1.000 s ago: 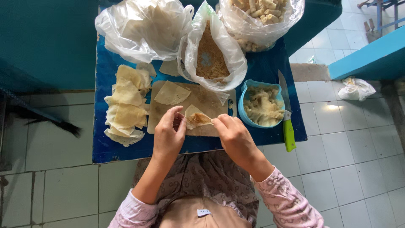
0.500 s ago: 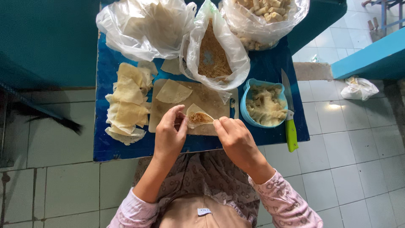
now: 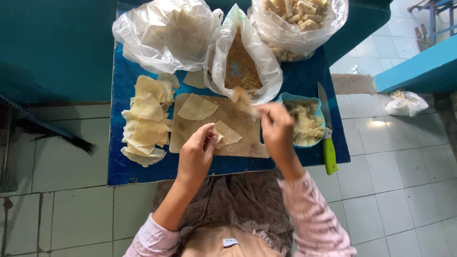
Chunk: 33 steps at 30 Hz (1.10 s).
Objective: The person takes thin square dough wrappers from a stack on the cutting board, places filling from a blue bowl onto a wrapper, sprinkles brown powder over it using a spoon from a plastic bag, folds the wrapper around the filling, and places the finished roll into a plastic bag with other completed rolls.
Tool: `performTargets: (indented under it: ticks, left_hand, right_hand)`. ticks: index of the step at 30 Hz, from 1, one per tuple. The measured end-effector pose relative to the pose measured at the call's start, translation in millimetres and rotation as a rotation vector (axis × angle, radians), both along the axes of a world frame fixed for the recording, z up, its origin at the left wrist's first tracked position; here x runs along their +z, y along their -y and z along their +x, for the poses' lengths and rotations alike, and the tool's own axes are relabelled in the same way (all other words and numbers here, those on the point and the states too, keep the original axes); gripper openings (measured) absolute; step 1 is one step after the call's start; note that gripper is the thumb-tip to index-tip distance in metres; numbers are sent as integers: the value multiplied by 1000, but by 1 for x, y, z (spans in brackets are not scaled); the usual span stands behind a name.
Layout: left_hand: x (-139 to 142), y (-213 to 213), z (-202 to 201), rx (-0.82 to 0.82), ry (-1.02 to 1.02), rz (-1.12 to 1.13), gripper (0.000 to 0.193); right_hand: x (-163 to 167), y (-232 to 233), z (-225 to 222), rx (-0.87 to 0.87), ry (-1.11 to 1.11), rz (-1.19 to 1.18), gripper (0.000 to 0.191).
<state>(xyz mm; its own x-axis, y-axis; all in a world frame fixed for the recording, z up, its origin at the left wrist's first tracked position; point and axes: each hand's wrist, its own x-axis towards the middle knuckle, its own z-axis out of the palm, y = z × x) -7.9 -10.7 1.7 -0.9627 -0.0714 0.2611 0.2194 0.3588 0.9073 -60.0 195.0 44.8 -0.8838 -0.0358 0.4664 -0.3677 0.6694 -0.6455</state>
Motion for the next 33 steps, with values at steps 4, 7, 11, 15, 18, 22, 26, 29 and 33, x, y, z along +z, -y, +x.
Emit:
performTargets:
  ticks: [4, 7, 11, 15, 18, 22, 26, 29, 33]
  left_hand:
    - [5, -1, 1, -12, -41, -141, 23]
    - [9, -2, 1, 10, -81, -195, 15]
    - [12, 0, 1, 12, -64, -199, 9]
    - [12, 3, 0, -3, -52, -200, 12]
    - [11, 3, -2, -28, 8, -175, 11]
    - [11, 4, -2, -19, -3, -181, 20]
    - [11, 4, -3, -16, -50, -179, 32]
    - [11, 5, -3, -43, -97, -222, 25]
    - [12, 10, -1, -117, -117, -369, 14]
  right_hand:
    - [10, 12, -44, 11, -305, 179, 21]
    - [7, 21, -27, -16, -116, 402, 17]
    - [-11, 29, 15, 96, 242, 487, 19]
    - [-23, 31, 22, 115, 304, 292, 14]
    - [-24, 32, 17, 113, 504, -99, 11]
    - [-23, 36, 16, 236, 616, -501, 11]
    - [-27, 45, 19, 260, 509, -367, 17]
    - [-29, 50, 20, 217, 389, -212, 15]
    - [-26, 49, 22, 221, 165, 73, 12]
